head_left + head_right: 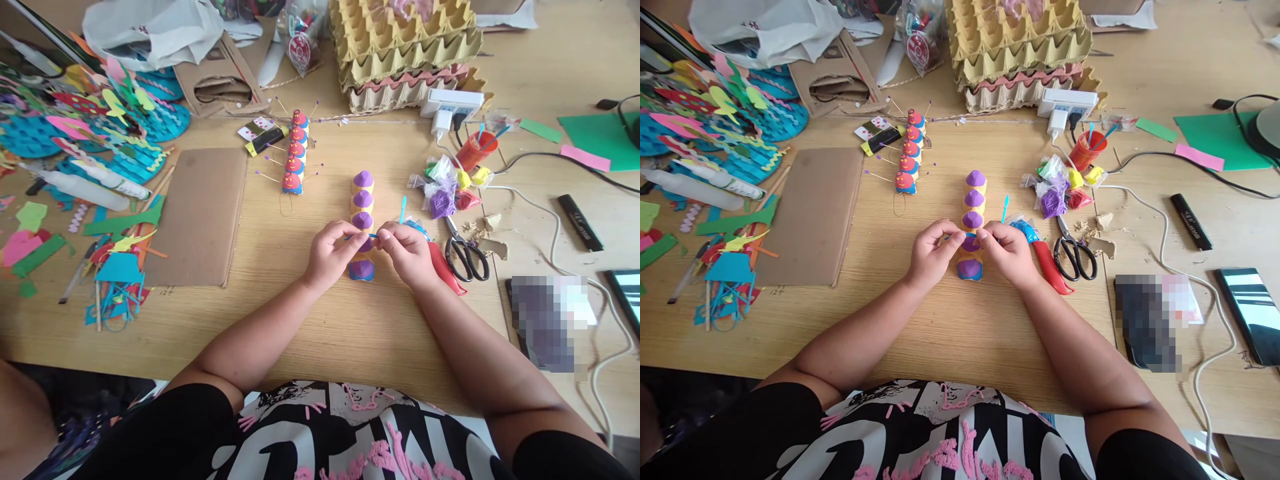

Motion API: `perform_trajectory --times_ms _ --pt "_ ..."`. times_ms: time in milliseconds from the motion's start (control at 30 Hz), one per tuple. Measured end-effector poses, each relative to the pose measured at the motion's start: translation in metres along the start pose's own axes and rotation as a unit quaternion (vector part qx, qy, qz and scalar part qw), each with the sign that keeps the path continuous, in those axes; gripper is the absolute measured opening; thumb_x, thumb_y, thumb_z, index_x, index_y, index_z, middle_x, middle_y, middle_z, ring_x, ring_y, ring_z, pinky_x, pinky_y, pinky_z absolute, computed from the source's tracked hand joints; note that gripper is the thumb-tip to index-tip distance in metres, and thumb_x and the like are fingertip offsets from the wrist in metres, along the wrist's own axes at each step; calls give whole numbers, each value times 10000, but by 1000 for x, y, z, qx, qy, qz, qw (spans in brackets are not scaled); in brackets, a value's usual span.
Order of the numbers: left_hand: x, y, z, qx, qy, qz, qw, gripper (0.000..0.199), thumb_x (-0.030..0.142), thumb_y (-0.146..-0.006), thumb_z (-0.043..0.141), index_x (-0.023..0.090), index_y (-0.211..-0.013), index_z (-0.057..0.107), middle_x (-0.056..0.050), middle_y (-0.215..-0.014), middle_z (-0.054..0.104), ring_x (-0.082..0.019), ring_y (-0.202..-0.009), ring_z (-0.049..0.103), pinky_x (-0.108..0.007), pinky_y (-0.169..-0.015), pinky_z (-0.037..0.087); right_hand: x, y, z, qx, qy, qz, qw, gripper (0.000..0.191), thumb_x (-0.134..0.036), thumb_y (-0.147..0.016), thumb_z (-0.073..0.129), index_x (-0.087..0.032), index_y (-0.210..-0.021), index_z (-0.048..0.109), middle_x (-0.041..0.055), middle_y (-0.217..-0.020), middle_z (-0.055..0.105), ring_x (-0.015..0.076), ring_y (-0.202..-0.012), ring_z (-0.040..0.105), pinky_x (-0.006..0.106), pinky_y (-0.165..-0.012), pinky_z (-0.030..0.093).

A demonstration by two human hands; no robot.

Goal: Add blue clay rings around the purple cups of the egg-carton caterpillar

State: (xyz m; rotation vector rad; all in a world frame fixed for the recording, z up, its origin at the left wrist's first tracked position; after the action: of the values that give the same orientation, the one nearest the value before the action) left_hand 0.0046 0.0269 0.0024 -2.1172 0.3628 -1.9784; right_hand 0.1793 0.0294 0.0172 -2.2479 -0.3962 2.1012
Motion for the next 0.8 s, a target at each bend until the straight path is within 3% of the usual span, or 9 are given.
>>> perform_trajectory --times_ms 333,567,800 --pt "-7 2 1 9 33 -31 999 386 617 -925 865 237 -985 834 -66 -1042 844 -204 -1004 774 -353 -963 591 8 -1 -1 26 -17 15 999 557 -794 -835 859 -250 -821 739 25 -802 754 176 -724 658 331 -695 572" --pt "-3 -1 -3 6 4 -19 1000 476 705 -940 810 250 -801 824 -34 -829 806 -193 -851 725 -361 -893 563 4 -1 -1 5 18 3 1000 691 -846 -961 669 -234 -639 684 23 -656 656 152 -617 539 334 -625 492" --pt "0 -2 -3 4 -7 -16 1000 576 765 -976 723 256 -726 827 -39 -745 789 -199 -810 727 -381 -882 561 6 -1 2 -11 5 24 1000 745 -888 -949 633 -236 -596 692 28 -627 630 160 -604 546 343 -615 492"
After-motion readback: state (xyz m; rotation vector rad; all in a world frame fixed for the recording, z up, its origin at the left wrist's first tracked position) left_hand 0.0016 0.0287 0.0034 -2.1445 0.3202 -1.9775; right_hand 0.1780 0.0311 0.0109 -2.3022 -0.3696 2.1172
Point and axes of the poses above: each hand's wrist, its own y-axis away from the middle knuckle, its own z-axis out of the palm, x = y × z, the point moved 6 cm from there along -y, towards the middle knuckle
